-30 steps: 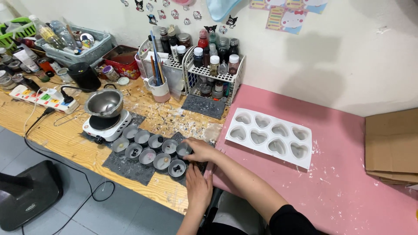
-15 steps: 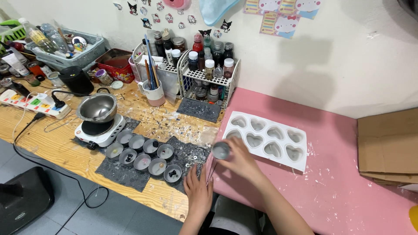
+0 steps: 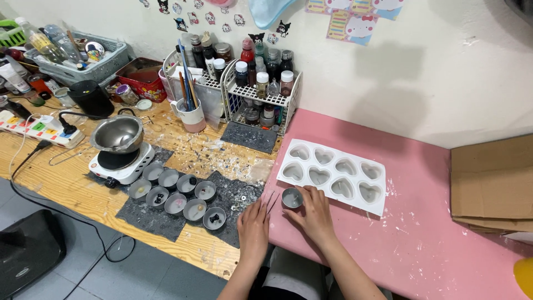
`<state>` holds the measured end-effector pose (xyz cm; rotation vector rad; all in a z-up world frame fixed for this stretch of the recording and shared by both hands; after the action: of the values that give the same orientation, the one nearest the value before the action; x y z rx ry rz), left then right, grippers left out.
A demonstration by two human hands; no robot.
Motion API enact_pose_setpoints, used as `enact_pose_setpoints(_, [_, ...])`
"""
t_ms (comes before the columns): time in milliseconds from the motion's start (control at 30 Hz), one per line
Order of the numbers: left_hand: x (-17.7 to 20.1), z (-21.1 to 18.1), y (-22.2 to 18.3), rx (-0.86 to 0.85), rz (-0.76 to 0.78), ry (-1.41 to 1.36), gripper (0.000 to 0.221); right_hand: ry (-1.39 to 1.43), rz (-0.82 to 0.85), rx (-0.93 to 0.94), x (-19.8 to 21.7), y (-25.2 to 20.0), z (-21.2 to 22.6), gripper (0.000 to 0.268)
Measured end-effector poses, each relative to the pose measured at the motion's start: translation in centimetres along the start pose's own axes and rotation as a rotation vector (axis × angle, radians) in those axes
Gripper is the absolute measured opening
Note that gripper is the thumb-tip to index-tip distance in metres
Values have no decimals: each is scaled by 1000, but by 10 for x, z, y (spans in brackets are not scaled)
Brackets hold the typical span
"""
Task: The recorder is shown packaging heart shaped wax and smaller circular shapes into small clear plastic bags.
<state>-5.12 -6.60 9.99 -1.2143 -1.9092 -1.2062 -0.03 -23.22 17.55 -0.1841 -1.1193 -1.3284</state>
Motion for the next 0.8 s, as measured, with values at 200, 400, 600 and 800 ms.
enact_pose_setpoints(200, [34, 17, 29, 222, 72, -250, 30, 73, -57, 21, 2, -9, -12, 63])
enact_pose_setpoints(400, [16, 27, 40, 195, 57, -239, 30, 124, -48, 15, 0, -11, -19, 58])
enact_pose_setpoints(600, [55, 32, -6, 181, -28, -267, 30, 255, -49, 208, -21, -9, 20, 55])
enact_pose_setpoints(800, [56, 41, -52, 176, 2, -35, 43, 381, 483, 310, -117, 11, 104, 76])
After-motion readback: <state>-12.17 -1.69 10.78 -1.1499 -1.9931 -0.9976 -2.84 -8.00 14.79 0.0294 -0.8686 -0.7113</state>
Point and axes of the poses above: each hand's wrist, its own y-axis towards the middle knuckle, its own x-axis out of the back of the hand, z = x × y, the point moved 8 cm from there along y, towards the middle knuckle, and after that the axes turned 5 degrees about y, right-handed, at the moved point
